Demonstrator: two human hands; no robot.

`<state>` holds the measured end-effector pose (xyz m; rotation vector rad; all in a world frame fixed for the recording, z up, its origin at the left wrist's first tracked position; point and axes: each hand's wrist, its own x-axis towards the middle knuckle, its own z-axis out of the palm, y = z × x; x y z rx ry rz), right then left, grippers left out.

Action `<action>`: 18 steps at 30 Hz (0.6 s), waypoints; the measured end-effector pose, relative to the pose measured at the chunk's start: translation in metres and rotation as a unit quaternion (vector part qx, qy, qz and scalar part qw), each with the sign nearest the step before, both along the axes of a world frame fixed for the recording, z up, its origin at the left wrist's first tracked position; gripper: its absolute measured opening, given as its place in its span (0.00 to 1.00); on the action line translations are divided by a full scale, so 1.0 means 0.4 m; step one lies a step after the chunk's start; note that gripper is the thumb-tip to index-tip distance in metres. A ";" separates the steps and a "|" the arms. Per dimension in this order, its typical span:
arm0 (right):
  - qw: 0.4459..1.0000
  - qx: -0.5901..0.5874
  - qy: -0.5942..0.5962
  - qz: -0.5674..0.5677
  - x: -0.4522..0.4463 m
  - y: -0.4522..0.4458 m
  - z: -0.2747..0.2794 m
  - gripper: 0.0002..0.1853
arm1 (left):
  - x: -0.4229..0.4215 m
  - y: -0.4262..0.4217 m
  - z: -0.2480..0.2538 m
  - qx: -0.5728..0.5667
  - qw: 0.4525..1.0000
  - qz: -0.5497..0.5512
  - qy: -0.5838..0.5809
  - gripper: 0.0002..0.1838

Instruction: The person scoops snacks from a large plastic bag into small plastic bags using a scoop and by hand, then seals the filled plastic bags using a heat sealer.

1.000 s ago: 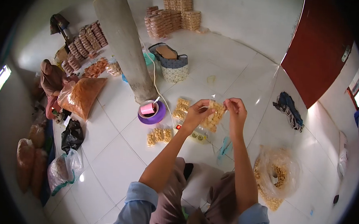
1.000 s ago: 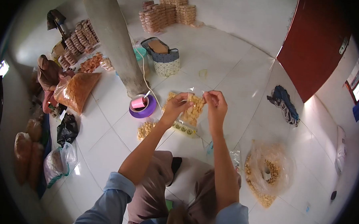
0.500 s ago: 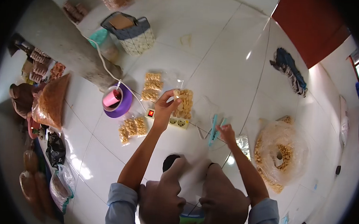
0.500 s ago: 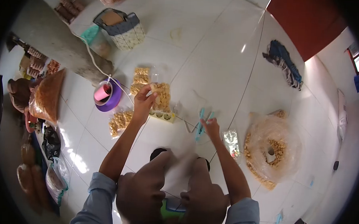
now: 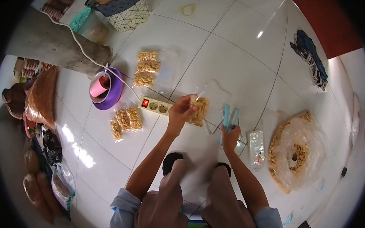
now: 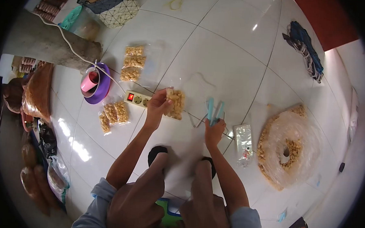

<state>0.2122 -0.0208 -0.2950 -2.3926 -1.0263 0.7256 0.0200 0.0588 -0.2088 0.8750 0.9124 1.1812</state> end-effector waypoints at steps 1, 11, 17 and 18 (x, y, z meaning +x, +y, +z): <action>1.000 0.003 0.001 0.002 0.010 -0.008 -0.010 0.34 | -0.001 -0.001 0.006 -0.008 1.000 -0.005 0.003 0.20; 0.820 0.139 0.545 0.102 0.095 0.032 0.208 0.20 | -0.028 -0.008 -0.026 -0.077 0.994 -0.057 0.048 0.21; 0.802 0.090 0.575 0.138 0.115 0.058 0.259 0.21 | -0.038 -0.009 -0.013 -0.105 0.984 -0.120 0.082 0.20; 0.802 0.091 0.575 0.138 0.115 0.057 0.258 0.21 | -0.037 -0.008 -0.007 -0.112 0.981 -0.136 0.085 0.19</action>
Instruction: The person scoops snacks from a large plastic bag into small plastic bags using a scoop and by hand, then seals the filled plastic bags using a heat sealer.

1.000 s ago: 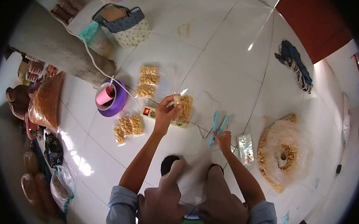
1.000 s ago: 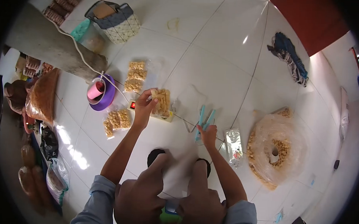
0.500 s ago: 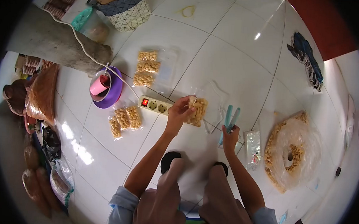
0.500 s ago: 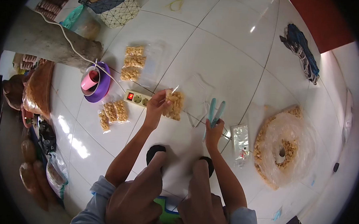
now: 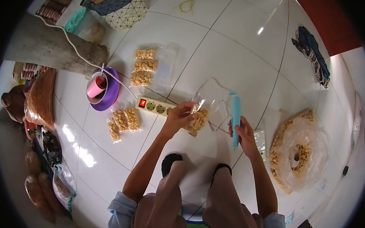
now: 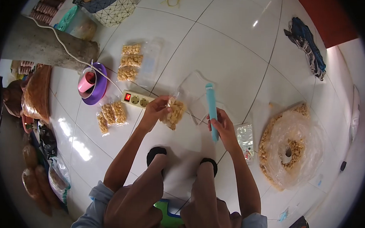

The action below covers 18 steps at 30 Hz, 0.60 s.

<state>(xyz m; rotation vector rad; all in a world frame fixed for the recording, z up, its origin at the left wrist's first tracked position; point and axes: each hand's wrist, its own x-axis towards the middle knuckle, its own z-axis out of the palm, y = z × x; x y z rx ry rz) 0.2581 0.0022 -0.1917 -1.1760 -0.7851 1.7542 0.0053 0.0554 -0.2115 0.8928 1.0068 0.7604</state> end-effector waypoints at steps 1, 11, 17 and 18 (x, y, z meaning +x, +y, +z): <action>0.999 0.012 -0.051 0.010 -0.001 -0.003 -0.001 0.22 | 0.003 0.000 0.007 0.001 1.000 0.000 0.000 0.19; 0.949 0.139 -0.272 0.075 -0.002 -0.010 0.006 0.24 | 0.015 0.002 0.016 -0.005 0.998 -0.058 -0.015 0.19; 0.936 0.146 -0.303 0.106 -0.001 0.009 0.026 0.23 | 0.010 0.002 0.014 -0.012 0.997 -0.068 -0.019 0.19; 0.936 0.146 -0.303 0.106 0.000 0.009 0.025 0.23 | 0.009 0.003 0.014 -0.007 0.997 -0.068 -0.020 0.19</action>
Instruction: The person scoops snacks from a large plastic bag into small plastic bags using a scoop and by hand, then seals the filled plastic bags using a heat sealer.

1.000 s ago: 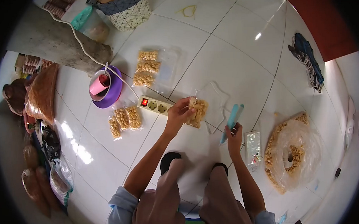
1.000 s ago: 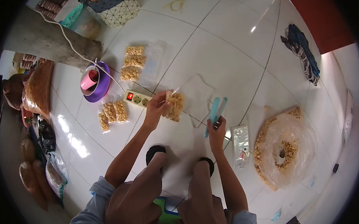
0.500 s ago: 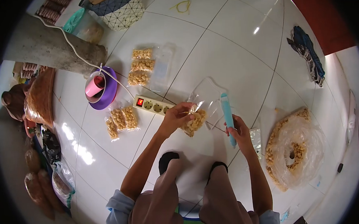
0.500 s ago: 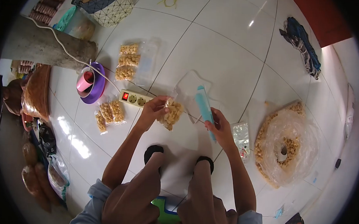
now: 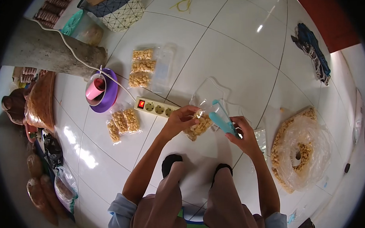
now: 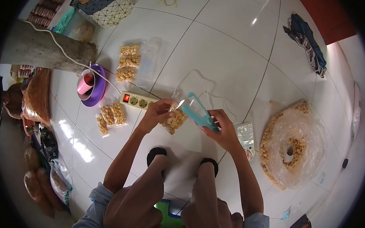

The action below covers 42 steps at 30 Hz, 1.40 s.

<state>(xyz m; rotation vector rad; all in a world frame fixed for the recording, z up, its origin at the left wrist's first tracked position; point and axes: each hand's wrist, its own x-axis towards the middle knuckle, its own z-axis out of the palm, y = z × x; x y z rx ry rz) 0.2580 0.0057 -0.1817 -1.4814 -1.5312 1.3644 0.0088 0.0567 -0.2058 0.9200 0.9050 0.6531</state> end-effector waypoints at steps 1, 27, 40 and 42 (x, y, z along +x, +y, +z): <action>1.000 0.003 -0.004 0.001 0.000 0.000 0.000 0.23 | -0.002 0.000 0.000 0.000 1.000 0.000 0.000 0.19; 0.998 -0.012 -0.030 0.054 -0.010 0.031 0.040 0.22 | -0.015 0.006 0.013 -0.017 0.998 -0.057 0.024 0.20; 0.999 -0.045 -0.005 0.024 -0.022 0.031 0.036 0.18 | -0.010 0.003 0.000 -0.027 0.998 -0.056 0.023 0.19; 0.999 -0.045 0.001 0.022 -0.025 0.031 0.033 0.17 | -0.011 0.000 -0.008 -0.024 0.998 -0.054 0.016 0.19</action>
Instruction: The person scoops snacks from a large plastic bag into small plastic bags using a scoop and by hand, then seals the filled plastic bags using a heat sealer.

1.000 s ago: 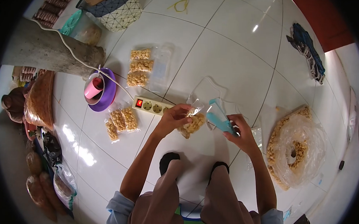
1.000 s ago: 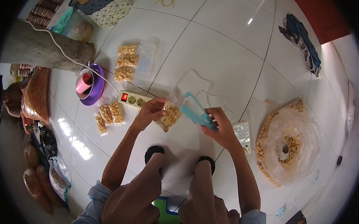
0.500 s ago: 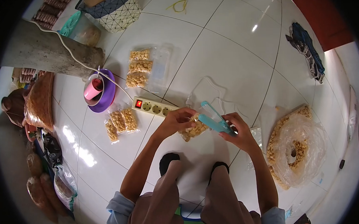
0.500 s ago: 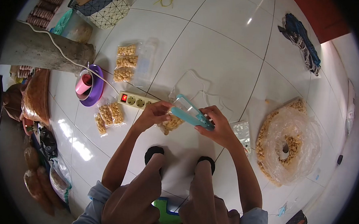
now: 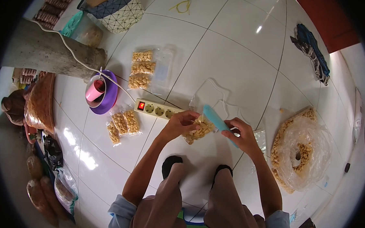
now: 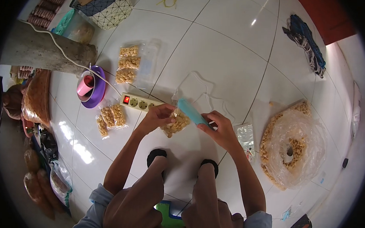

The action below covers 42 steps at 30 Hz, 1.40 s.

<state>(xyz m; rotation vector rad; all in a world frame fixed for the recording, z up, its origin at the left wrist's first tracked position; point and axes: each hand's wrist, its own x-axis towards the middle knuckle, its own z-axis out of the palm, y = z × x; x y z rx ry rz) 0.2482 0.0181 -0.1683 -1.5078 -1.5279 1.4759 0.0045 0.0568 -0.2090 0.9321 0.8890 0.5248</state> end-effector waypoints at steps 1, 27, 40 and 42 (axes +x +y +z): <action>1.000 0.007 0.002 -0.007 -0.002 -0.001 -0.002 0.16 | 0.000 0.000 -0.001 0.000 1.000 0.000 0.000 0.19; 0.993 0.099 -0.064 -0.031 -0.012 -0.002 -0.057 0.17 | 0.019 -0.018 -0.040 0.003 0.999 0.041 0.029 0.24; 0.992 0.072 -0.059 -0.081 0.020 -0.002 -0.091 0.24 | -0.009 -0.015 -0.068 0.011 0.997 0.072 -0.020 0.20; 0.987 0.069 -0.083 -0.119 0.032 -0.002 -0.117 0.24 | -0.010 -0.017 -0.079 0.020 0.995 0.092 -0.035 0.19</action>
